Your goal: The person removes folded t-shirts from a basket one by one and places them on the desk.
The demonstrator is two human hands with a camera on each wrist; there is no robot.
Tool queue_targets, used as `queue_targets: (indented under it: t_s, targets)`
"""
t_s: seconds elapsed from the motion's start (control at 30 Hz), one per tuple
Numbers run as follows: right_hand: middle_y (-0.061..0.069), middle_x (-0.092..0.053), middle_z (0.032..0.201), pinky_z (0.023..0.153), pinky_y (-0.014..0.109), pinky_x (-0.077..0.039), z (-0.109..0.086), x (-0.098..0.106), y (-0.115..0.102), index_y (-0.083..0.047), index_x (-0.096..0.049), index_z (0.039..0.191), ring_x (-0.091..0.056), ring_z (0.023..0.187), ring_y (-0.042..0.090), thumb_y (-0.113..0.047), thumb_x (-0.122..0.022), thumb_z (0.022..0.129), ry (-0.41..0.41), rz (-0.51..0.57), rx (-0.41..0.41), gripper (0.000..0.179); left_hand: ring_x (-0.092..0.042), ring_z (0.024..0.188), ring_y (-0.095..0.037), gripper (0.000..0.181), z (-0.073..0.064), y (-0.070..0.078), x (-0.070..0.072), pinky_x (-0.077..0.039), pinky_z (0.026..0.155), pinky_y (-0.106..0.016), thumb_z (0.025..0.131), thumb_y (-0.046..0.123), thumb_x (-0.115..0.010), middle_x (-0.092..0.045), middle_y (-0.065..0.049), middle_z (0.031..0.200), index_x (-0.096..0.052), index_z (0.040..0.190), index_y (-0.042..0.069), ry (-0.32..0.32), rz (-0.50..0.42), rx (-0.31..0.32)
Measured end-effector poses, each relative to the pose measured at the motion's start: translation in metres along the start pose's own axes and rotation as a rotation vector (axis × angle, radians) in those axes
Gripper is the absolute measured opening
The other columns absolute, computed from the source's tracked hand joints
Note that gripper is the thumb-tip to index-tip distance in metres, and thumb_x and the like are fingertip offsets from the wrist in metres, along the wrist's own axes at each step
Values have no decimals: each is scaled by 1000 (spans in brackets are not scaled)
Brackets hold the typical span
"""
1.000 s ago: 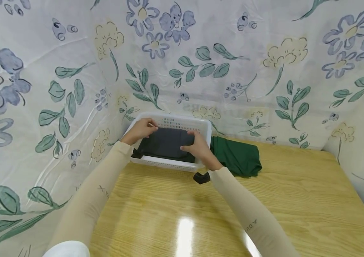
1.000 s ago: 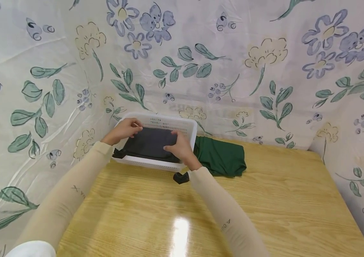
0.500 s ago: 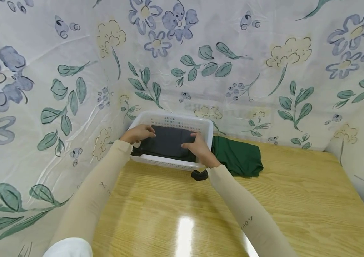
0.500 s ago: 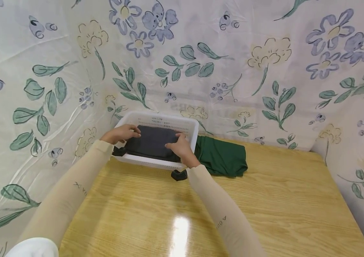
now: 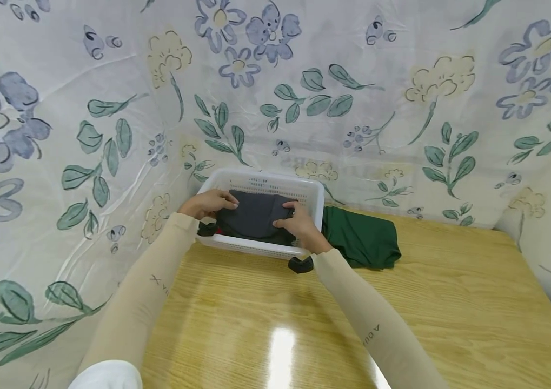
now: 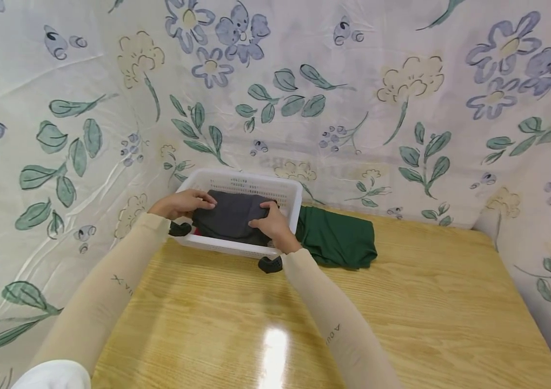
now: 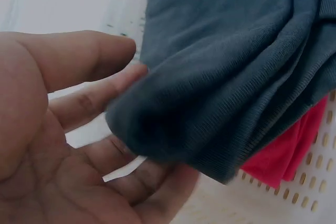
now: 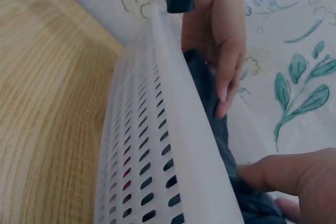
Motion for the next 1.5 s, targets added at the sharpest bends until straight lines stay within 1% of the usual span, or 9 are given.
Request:
queue_targets:
  t_s: [0.13, 0.27, 0.4, 0.7, 0.83, 1.03, 1.23, 1.37, 1.5]
  targets:
    - [12, -35, 162, 113, 54, -38, 2, -1, 3, -17, -54, 146, -39, 144, 36, -19, -72, 99, -46, -21, 31, 51, -50, 124, -34, 43, 0, 3, -2, -51, 97, -46, 108, 15, -54, -43, -24, 145, -50, 145, -6, -14, -70, -18]
    - [11, -39, 160, 110, 55, -40, 3, -2, 3, -19, -59, 142, -42, 142, 36, -25, -70, 100, -64, -113, 48, 44, -57, 102, -24, 38, 3, 3, -4, -54, 84, -36, 107, 11, -53, -51, -19, 131, -54, 141, -5, -17, -87, -7]
    - [12, -43, 158, 109, 54, -42, 3, -4, 0, -18, -61, 140, -45, 140, 37, -26, -70, 100, -42, -205, 59, 42, -57, 96, -23, 35, 7, 1, -6, -51, 75, -33, 106, 9, -53, -49, -20, 135, -57, 139, -2, -28, -43, 7]
    - [11, -42, 159, 107, 55, -43, 3, -8, -1, -22, -60, 142, -43, 141, 39, -25, -75, 97, -19, -275, 65, 48, -55, 97, -28, 38, -2, 2, -4, -52, 78, -40, 104, 9, -58, -33, -23, 152, -58, 142, 2, -14, 24, 11]
    - [11, -40, 161, 107, 54, -43, 5, -9, 0, -21, -61, 141, -41, 143, 37, -27, -75, 96, -20, -245, 79, 47, -55, 92, -26, 39, -3, 2, -1, -52, 74, -37, 103, 7, -59, -39, -23, 147, -60, 142, 4, 28, 44, -5]
    - [10, -41, 159, 105, 48, -47, 5, -4, -3, -17, -62, 141, -47, 139, 32, -18, -75, 96, -10, -103, 127, 47, -55, 72, -17, 39, -5, 5, 6, -48, 61, -30, 101, 6, -59, -50, -21, 142, -63, 140, 4, 90, -49, -16]
    - [9, -44, 156, 102, 46, -50, 2, 6, -11, -18, -62, 142, -52, 133, 30, -17, -73, 97, -17, -59, 164, 46, -45, 68, -12, 39, -11, 13, 12, -40, 60, -27, 100, 9, -61, -46, -18, 145, -65, 139, 7, 139, -76, -54]
    - [8, -43, 157, 102, 45, -50, 0, 15, -16, -21, -62, 142, -52, 134, 30, -18, -74, 97, -11, -49, 186, 46, -41, 77, -17, 39, -13, 18, 15, -34, 64, -30, 101, 11, -62, -37, -16, 156, -65, 139, 10, 170, -69, -86]
    - [9, -44, 156, 101, 45, -51, -1, 24, -20, -22, -62, 141, -53, 133, 30, -17, -74, 97, -10, -15, 201, 46, -46, 103, -24, 38, -15, 25, 17, -37, 76, -34, 100, 12, -63, -32, -12, 163, -67, 138, 14, 210, -63, -110]
Point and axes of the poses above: each hand's wrist, its own z-axis towards the middle knuckle, its own x-axis out of the back of the hand, y = z × x, the point moved 5 cm from there along z, towards the middle knuckle
